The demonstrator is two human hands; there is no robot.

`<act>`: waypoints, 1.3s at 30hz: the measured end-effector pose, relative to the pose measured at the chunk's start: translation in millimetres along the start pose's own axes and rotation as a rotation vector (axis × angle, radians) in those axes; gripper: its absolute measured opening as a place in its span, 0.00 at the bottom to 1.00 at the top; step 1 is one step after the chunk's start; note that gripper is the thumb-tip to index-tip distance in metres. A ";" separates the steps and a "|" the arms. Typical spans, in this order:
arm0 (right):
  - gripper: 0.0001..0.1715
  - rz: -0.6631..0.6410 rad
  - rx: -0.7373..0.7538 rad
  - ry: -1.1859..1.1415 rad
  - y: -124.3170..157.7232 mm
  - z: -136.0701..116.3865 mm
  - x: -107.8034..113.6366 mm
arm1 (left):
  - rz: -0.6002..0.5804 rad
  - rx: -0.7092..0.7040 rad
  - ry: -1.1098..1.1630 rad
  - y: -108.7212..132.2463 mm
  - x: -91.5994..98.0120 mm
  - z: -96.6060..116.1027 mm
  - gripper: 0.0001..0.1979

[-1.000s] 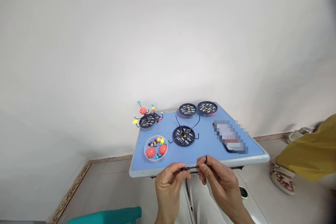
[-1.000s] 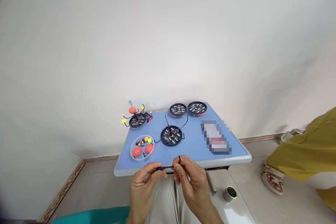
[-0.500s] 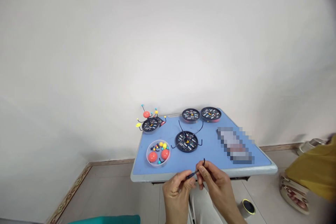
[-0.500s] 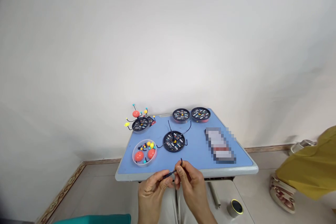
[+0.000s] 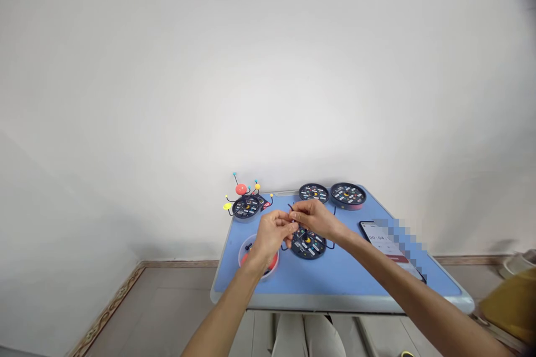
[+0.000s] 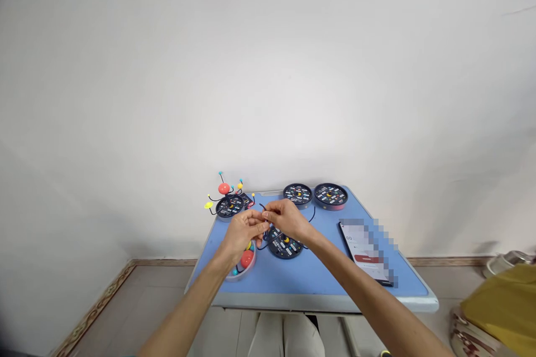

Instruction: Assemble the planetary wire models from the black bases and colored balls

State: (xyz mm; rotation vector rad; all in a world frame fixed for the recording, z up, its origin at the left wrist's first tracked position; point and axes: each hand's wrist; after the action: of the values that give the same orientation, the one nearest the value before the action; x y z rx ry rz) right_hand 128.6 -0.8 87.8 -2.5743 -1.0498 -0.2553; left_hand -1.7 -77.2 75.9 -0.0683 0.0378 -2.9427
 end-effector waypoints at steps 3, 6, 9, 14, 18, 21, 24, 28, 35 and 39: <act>0.18 0.043 -0.057 0.092 -19.2 13.9 12.4 | -0.016 0.037 -0.004 -28.4 -4.3 -1.9 0.17; 0.18 0.090 -0.101 0.138 -27.5 28.9 24.0 | -0.032 0.082 -0.006 -53.1 -11.2 -5.7 0.15; 0.14 0.131 -0.141 0.160 -24.2 39.6 30.8 | -0.031 0.129 0.002 -70.3 -16.9 -12.2 0.12; 0.12 0.179 -0.147 0.222 -7.3 48.4 30.1 | 0.030 0.156 0.061 -80.1 -19.4 -24.0 0.10; 0.08 0.117 -0.108 0.311 -3.0 54.0 26.6 | 0.091 0.188 0.113 -80.8 -20.5 -33.6 0.11; 0.10 0.114 -0.108 0.327 -4.3 59.5 26.6 | 0.132 0.216 0.142 -79.2 -21.3 -41.0 0.11; 0.10 0.079 -0.096 0.344 -4.3 65.4 27.0 | 0.164 0.239 0.160 -75.7 -22.1 -47.6 0.11; 0.09 0.062 -0.073 0.412 -2.1 70.6 24.2 | 0.187 0.255 0.175 -71.1 -24.0 -54.2 0.12; 0.11 0.041 -0.059 0.558 0.5 67.6 19.8 | 0.181 0.282 0.158 -68.7 -24.7 -60.2 0.13; 0.11 0.023 -0.074 0.628 0.3 65.9 19.7 | 0.154 0.327 0.107 -72.1 -21.8 -64.1 0.12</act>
State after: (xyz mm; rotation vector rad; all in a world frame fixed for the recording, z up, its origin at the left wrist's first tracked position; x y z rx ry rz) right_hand 145.1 36.9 32.6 -2.3050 -0.7764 -1.0291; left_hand 2.4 -0.9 13.1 0.1345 -0.4023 -2.7545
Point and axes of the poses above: each hand's wrist, its own y-axis away from the middle knuckle, its own x-axis out of the back of the hand, z = x × y, and after that the axes turned 4 degrees about -y, right-handed
